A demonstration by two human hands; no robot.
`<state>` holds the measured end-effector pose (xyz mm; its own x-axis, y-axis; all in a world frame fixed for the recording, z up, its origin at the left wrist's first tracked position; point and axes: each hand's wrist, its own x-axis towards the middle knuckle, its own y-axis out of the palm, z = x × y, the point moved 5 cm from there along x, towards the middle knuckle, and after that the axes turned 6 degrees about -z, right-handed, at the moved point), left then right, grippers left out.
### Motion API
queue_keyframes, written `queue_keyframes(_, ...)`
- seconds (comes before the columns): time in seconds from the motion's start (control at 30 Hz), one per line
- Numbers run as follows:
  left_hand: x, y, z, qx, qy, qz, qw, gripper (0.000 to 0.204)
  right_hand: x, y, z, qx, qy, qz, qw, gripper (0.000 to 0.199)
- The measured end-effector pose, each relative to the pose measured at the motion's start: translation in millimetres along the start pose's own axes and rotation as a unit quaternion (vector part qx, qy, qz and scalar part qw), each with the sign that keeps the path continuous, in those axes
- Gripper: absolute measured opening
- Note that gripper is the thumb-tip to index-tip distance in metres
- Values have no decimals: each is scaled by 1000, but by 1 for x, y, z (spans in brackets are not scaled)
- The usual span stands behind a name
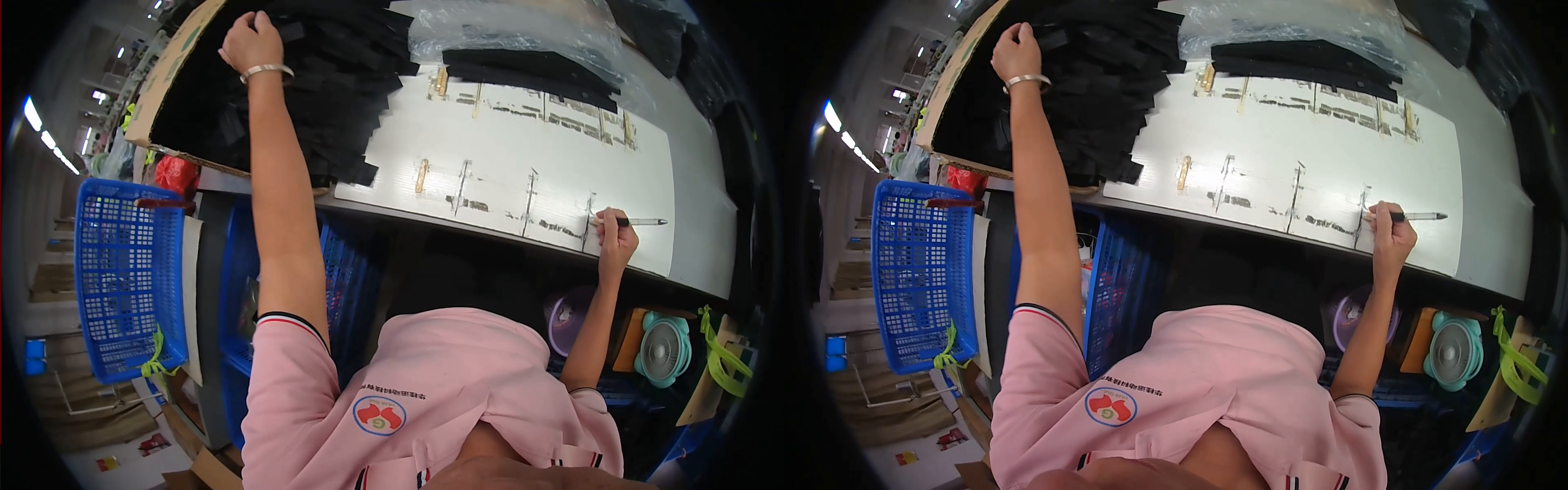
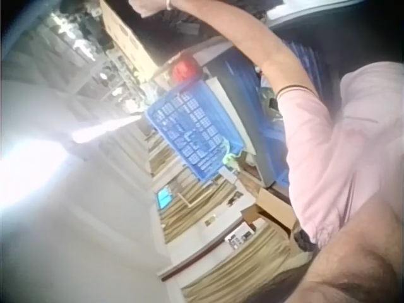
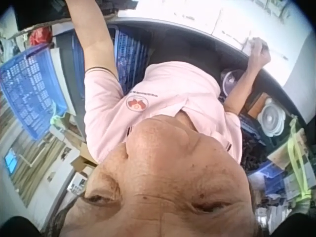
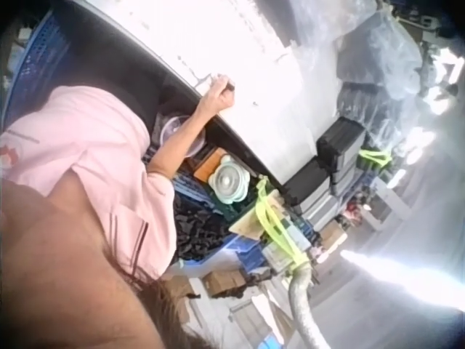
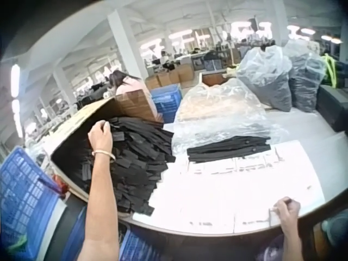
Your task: Marking black straps using a template and a pen for assembly.
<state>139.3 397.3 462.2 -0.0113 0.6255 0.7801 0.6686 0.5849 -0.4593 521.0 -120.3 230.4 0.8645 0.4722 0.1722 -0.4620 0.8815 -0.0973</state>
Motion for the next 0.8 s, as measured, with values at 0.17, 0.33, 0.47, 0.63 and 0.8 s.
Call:
queue_keyframes(0.17, 69, 30, 51, 199, -51, 37, 978, 60, 3, 2, -1, 23, 12, 9, 1000, 19)
queue_keyframes(0.33, 73, 44, 46, 255, -41, 133, 957, 78, 3, -4, -7, 28, 16, 1, 999, 19)
queue_keyframes(0.47, 57, 21, 86, 288, -72, 233, 926, 90, 3, -1, -2, 22, 0, 15, 1000, 18)
queue_keyframes(0.63, 36, 39, 67, 300, -104, 229, 920, 85, 1, -6, -4, 17, -5, -6, 1000, 19)
queue_keyframes(0.8, 35, -14, 38, 200, 31, -145, 968, 64, 5, 4, -4, 16, 12, 27, 999, 19)
